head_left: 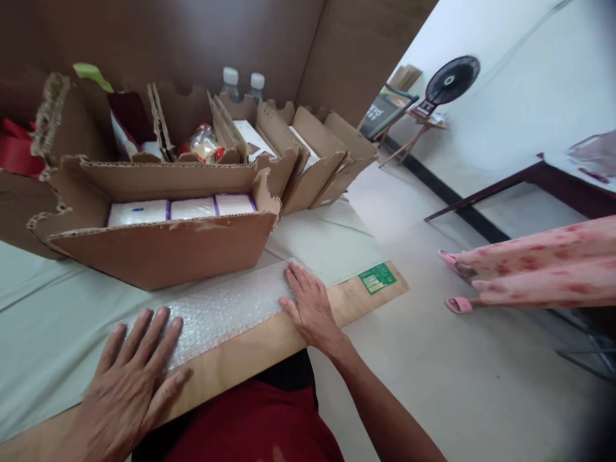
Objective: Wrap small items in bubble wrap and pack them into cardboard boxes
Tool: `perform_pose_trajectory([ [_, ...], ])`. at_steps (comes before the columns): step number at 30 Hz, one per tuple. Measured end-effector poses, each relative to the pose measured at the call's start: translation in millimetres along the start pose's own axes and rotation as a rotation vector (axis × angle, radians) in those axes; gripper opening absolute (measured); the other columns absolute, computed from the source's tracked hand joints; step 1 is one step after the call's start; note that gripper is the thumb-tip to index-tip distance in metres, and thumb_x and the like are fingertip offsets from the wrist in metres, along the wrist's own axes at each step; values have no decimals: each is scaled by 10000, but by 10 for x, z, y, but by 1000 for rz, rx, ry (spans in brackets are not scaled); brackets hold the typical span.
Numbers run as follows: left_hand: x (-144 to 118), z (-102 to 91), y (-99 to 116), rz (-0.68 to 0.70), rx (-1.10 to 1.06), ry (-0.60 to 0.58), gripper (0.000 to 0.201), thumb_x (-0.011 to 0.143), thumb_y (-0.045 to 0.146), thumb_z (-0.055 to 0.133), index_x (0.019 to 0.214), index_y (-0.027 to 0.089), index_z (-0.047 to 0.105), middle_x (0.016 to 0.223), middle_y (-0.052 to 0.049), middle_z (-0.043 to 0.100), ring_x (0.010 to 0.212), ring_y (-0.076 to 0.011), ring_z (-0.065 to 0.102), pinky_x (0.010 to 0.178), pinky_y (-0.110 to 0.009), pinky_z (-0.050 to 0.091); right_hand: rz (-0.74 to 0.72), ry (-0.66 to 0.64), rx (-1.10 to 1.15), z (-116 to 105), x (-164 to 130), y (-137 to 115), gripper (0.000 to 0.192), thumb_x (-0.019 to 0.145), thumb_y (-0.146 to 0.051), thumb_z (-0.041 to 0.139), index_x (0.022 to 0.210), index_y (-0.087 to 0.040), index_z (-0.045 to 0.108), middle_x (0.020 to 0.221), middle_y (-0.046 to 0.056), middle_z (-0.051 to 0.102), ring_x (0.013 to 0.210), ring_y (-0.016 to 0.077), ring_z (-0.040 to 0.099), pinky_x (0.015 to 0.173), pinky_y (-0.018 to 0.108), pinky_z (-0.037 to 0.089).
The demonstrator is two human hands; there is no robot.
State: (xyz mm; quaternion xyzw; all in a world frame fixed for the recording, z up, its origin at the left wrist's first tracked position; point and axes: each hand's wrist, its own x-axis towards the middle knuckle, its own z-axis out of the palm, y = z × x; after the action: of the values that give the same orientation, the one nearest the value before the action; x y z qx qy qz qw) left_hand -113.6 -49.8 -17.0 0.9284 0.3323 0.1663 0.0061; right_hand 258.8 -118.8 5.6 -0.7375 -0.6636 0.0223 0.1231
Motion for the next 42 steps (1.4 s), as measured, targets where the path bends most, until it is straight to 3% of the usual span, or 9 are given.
perform_pose_trajectory([
  [4,114,-49,19,74,-1,38,684,1018,364,492,1672,213,361,1702,-190,421,1645,-387,250,1320,-577,143,-54,166,49,-254,75,-143,421,1092,-390,446,1335,-164,705,1477,191,665,1397,395,594,1085,599,511],
  [7,328,-12,139,141,2,105,617,1020,351,489,1611,172,459,1674,-194,464,1615,-362,324,1319,-523,171,-226,159,81,-333,191,-523,330,1070,-357,519,1310,-213,694,1424,114,711,1350,306,633,1096,497,533],
  [13,481,168,189,128,49,44,541,1054,465,448,1462,171,645,1581,-180,587,1480,-387,512,1285,-581,205,-567,43,115,-21,376,-970,429,1008,-414,612,1385,-217,661,1464,76,695,1351,266,643,1103,431,569],
  [19,355,118,74,101,26,-75,628,1040,545,471,1588,242,516,1679,-141,478,1583,-393,371,1303,-600,166,-250,155,74,21,47,-26,415,1029,-311,536,1412,-254,688,1495,99,682,1353,319,660,1066,494,555],
  [23,345,19,-5,48,-90,-50,600,1046,458,470,1618,281,435,1702,-137,439,1607,-373,344,1303,-600,241,-35,263,56,-143,-74,418,357,1063,-336,475,1216,-188,763,1266,132,791,1180,318,728,977,494,551],
  [27,300,-140,-269,-135,-75,31,478,1044,341,481,1505,229,539,1542,-193,591,1512,-433,474,1214,-666,393,29,239,40,-206,100,352,325,1042,-329,527,1235,-189,748,1256,130,782,1141,299,706,960,444,518],
  [32,289,-228,-519,-330,-30,-60,406,1041,472,457,1254,196,664,1436,-181,647,1479,-487,480,1158,-706,449,83,103,34,-83,352,165,293,987,-356,631,1173,-149,724,1367,196,715,1216,372,649,981,496,481],
  [38,394,-387,-313,-491,-110,-52,233,963,435,527,901,241,641,1228,-110,738,1227,-376,664,1058,-584,539,123,209,406,-41,253,129,83,958,-289,599,921,-224,635,1196,113,775,1108,295,701,946,438,481],
  [42,426,-610,-143,-779,-250,-134,278,898,492,586,1033,258,652,999,-56,770,854,-280,729,782,-427,585,205,239,731,-164,185,124,119,938,-351,629,917,-234,615,838,14,719,780,189,677,756,333,501],
])
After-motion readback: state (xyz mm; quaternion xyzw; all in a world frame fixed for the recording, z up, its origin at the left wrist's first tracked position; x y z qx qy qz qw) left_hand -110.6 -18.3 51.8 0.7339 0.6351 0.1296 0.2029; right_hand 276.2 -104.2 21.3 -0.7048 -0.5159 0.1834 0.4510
